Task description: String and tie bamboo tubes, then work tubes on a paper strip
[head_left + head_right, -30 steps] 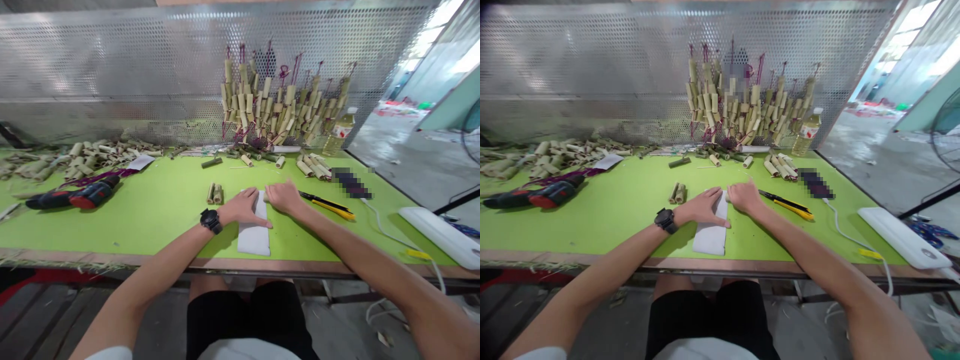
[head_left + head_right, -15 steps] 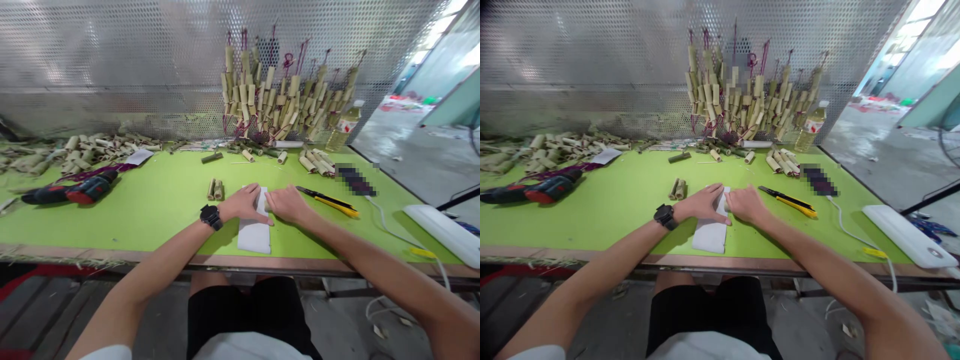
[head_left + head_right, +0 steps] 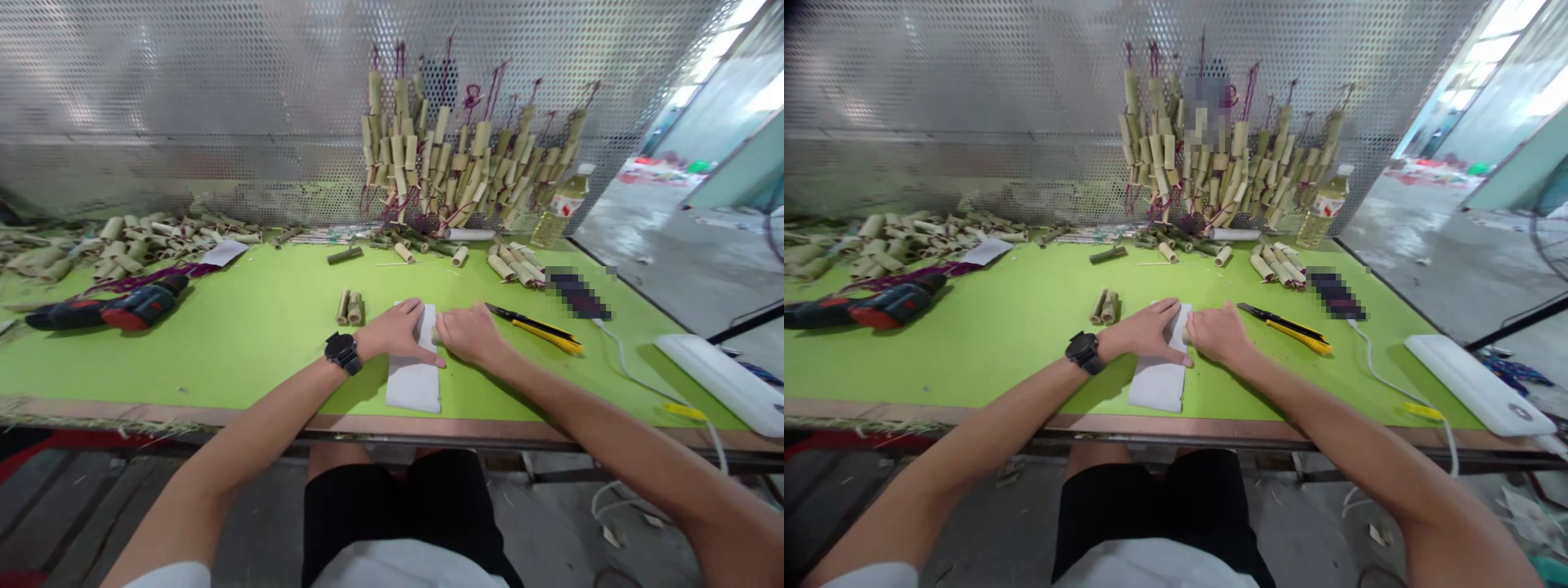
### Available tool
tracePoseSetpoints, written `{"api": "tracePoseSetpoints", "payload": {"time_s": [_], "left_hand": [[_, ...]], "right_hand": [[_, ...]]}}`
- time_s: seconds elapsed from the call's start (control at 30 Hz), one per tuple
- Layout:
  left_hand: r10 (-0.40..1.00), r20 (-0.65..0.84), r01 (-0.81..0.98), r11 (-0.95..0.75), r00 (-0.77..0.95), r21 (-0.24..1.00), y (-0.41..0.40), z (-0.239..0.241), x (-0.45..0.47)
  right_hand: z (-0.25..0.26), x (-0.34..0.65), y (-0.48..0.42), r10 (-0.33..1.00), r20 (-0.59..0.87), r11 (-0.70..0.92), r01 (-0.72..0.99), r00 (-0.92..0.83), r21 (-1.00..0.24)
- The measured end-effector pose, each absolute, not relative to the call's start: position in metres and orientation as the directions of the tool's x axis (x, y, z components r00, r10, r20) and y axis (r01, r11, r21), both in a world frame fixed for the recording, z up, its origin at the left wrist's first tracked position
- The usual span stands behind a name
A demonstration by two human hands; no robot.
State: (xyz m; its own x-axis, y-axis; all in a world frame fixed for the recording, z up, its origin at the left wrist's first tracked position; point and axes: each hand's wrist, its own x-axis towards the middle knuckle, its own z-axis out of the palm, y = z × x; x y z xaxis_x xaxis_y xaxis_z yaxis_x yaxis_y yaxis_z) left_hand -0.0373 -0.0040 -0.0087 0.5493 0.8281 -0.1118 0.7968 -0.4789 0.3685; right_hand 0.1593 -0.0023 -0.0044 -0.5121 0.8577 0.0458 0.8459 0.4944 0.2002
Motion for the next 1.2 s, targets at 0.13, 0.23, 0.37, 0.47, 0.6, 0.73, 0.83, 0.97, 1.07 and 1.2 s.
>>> {"api": "tracePoseSetpoints", "payload": {"time_s": [0.13, 0.23, 0.37, 0.47, 0.6, 0.73, 0.83, 0.97, 1.07, 1.2], "left_hand": [[0.833, -0.107, 0.797, -0.471, 0.543, 0.378, -0.004, -0.008, -0.037], [0.833, -0.102, 0.796, -0.474, 0.544, 0.378, -0.004, -0.009, -0.038], [0.825, -0.099, 0.789, -0.487, 0.556, 0.375, -0.003, -0.011, -0.038], [0.825, -0.104, 0.791, -0.485, 0.555, 0.373, -0.003, -0.01, -0.037], [0.838, -0.133, 0.808, -0.452, 0.53, 0.377, -0.004, -0.007, -0.037], [0.832, -0.121, 0.799, -0.463, 0.541, 0.383, -0.003, -0.008, -0.037], [0.826, -0.123, 0.796, -0.475, 0.551, 0.377, -0.001, -0.009, -0.037], [0.829, -0.123, 0.799, -0.471, 0.546, 0.374, -0.002, -0.008, -0.037], [0.831, -0.144, 0.805, -0.453, 0.537, 0.384, -0.003, -0.005, -0.038], [0.829, -0.156, 0.803, -0.446, 0.537, 0.395, -0.005, -0.004, -0.038]], "right_hand": [[-0.003, 0.159, 0.019, 0.89, 0.079, 0.421, 0.876, -0.449, 0.238], [-0.002, 0.159, 0.017, 0.887, 0.074, 0.429, 0.872, -0.456, 0.238], [-0.002, 0.161, -0.006, 0.832, 0.016, 0.541, 0.818, -0.554, 0.197], [0.001, 0.161, -0.002, 0.819, 0.0, 0.558, 0.797, -0.573, 0.232], [0.005, 0.157, 0.015, 0.855, 0.021, 0.494, 0.825, -0.519, 0.276], [0.006, 0.156, -0.002, 0.813, -0.016, 0.568, 0.787, -0.582, 0.24], [0.005, 0.157, -0.014, 0.782, -0.034, 0.61, 0.755, -0.622, 0.239], [0.005, 0.157, 0.007, 0.848, 0.007, 0.51, 0.818, -0.53, 0.267], [0.005, 0.159, 0.021, 0.905, 0.065, 0.403, 0.895, -0.421, 0.191], [0.007, 0.169, 0.014, 0.955, 0.083, 0.297, 0.925, -0.286, -0.235]]}}
